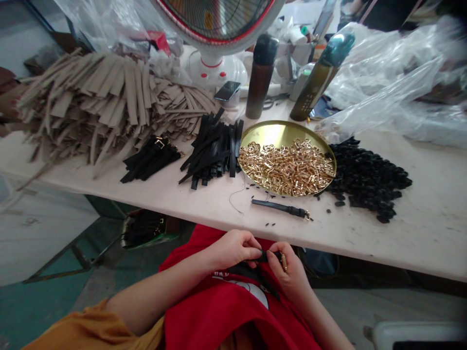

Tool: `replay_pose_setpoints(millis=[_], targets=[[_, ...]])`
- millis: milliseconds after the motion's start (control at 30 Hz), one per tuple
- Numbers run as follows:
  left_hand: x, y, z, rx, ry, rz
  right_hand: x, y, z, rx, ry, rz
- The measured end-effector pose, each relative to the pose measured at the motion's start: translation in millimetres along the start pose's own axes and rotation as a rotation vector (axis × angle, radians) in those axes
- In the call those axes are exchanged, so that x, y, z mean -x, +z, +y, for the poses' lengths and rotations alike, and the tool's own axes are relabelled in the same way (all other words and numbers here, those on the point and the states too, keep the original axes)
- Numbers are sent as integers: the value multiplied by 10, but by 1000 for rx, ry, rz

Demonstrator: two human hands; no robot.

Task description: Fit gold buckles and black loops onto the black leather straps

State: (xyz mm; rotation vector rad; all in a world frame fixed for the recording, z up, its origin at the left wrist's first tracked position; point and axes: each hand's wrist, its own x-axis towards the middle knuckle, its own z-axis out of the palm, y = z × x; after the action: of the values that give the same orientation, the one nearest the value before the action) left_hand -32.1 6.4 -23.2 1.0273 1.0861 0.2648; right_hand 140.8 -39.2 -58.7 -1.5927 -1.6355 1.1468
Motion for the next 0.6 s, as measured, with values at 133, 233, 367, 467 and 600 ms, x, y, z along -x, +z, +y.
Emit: replay_pose_setpoints(millis=[133,233,367,467,600], targets=[[-28,91,-46,43,19,-1,69,45,21,11,24,132],[-22,159,-53,86,14,-2,103,99,8,35,53,258],[-3,246,-62,43,42,57,132,147,-22,157,66,313],[8,286,-80,-16,45,109,148,144,-16,186,55,299],[44,252,-73,-9,54,14,157,94,19,89,51,265]])
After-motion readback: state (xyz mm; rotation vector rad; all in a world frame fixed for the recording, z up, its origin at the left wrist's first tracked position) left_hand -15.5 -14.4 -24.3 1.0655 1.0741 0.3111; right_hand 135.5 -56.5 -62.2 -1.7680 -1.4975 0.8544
